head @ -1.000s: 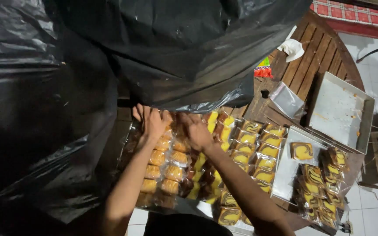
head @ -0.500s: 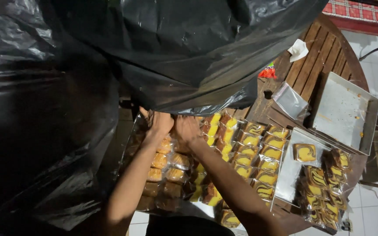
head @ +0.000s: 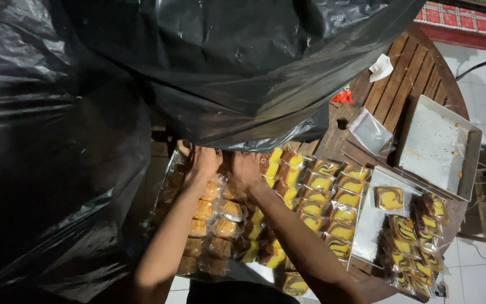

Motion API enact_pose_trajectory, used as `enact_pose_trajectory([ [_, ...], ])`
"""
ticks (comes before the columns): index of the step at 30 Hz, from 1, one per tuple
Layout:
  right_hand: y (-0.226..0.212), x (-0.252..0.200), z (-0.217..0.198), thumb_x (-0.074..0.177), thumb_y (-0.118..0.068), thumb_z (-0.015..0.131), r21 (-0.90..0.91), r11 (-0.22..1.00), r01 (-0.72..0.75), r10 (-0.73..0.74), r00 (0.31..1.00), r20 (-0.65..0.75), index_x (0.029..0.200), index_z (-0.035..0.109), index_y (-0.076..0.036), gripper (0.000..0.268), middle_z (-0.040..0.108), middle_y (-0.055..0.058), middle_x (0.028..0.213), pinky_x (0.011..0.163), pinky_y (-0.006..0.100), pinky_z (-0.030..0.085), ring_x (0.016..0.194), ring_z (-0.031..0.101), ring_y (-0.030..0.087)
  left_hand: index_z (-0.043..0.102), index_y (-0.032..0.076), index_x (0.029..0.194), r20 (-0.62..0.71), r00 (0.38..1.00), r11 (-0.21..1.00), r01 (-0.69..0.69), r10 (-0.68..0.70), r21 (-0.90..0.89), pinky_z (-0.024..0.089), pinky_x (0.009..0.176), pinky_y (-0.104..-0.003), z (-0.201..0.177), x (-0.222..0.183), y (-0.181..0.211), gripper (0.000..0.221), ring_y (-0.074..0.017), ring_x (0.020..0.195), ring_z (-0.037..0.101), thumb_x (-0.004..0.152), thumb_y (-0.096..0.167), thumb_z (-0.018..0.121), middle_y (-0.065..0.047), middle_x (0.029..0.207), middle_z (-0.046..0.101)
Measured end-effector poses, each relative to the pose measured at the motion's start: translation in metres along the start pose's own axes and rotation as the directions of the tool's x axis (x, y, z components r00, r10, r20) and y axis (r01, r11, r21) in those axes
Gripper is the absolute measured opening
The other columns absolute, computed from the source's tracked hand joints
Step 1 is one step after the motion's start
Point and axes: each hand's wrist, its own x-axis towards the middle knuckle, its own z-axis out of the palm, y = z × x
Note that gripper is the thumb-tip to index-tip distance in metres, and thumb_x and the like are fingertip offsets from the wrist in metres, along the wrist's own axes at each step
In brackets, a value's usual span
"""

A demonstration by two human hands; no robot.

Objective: The person arranges individually wrapped marbled cakes and sponge cakes into a large metal tray by hand.

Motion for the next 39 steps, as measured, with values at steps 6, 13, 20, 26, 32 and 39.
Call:
enact_pose_trajectory([
  [6, 0.002, -0.009, -0.023, 0.076, -0.039, 0.072, 0.207, 0.978, 0.037, -0.034, 0.999, -0.017, 0.125, 0.058, 0.001, 0.065, 0.059, 0.030, 0.129, 0.104, 0.054, 0.036, 0.120, 0.049, 0.047, 0.071, 0.004, 0.113, -0.015, 1.000, 0.999, -0.021, 0.020, -0.033, 0.054, 0.087, -0.051, 0.004, 0.005, -0.004, 0.031, -0.0442, 0.107, 0.066, 0.085, 0.018, 0.071, -0.022, 0.106, 0.073],
  [13, -0.008, -0.015, -0.030, 0.072, -0.022, 0.071, 0.271, 0.961, -0.048, 0.030, 0.997, 0.070, 0.144, 0.047, 0.003, 0.080, 0.055, 0.024, 0.143, 0.108, 0.053, 0.035, 0.129, 0.046, 0.046, 0.070, 0.004, 0.115, -0.018, 0.999, 0.996, -0.048, 0.047, -0.070, 0.053, 0.091, -0.051, 0.011, 0.009, -0.015, 0.030, -0.0443, 0.110, 0.064, 0.087, 0.016, 0.069, -0.022, 0.109, 0.072],
  [20, -0.031, -0.024, -0.081, 0.076, -0.022, 0.068, 0.345, 0.938, -0.016, 0.015, 1.000, 0.008, 0.113, 0.061, -0.003, 0.042, 0.069, 0.019, 0.101, 0.090, 0.053, 0.044, 0.101, 0.061, 0.044, 0.069, 0.004, 0.118, -0.026, 0.997, 0.991, -0.081, 0.079, -0.110, 0.052, 0.095, -0.051, 0.016, 0.009, -0.029, 0.029, -0.0445, 0.114, 0.062, 0.090, 0.013, 0.066, -0.022, 0.112, 0.071],
  [26, -0.027, -0.004, -0.046, 0.079, -0.037, 0.070, 0.082, 0.989, 0.123, -0.124, 0.992, -0.002, 0.111, 0.060, -0.002, 0.048, 0.069, 0.021, 0.100, 0.096, 0.056, 0.039, 0.097, 0.065, 0.042, 0.067, 0.004, 0.120, -0.033, 0.995, 0.985, -0.102, 0.099, -0.139, 0.051, 0.099, -0.051, 0.022, 0.008, -0.037, 0.029, -0.0447, 0.118, 0.060, 0.092, 0.011, 0.063, -0.022, 0.115, 0.070],
  [32, -0.042, 0.030, -0.018, 0.088, -0.046, 0.060, -0.302, 0.936, 0.181, -0.336, 0.715, -0.613, 0.101, 0.068, -0.006, 0.043, 0.064, 0.016, 0.086, 0.079, 0.056, 0.047, 0.078, 0.063, 0.036, 0.066, 0.004, 0.122, -0.044, 0.993, 0.979, -0.119, 0.114, -0.167, 0.050, 0.102, -0.050, 0.028, 0.003, -0.048, 0.029, -0.0448, 0.121, 0.059, 0.094, 0.009, 0.061, -0.022, 0.117, 0.070],
  [39, -0.112, -0.009, -0.143, 0.092, -0.015, 0.055, -0.067, 0.993, -0.093, 0.096, 0.995, 0.029, 0.090, 0.070, -0.008, 0.018, 0.072, 0.016, 0.087, 0.098, 0.057, 0.036, 0.092, 0.069, 0.040, 0.048, 0.020, 0.145, 0.159, 0.987, 0.997, 0.030, -0.019, -0.065, 0.056, 0.097, -0.054, 0.034, -0.005, -0.040, 0.048, -0.0411, 0.124, 0.060, 0.098, 0.028, 0.056, -0.022, 0.139, 0.056],
])
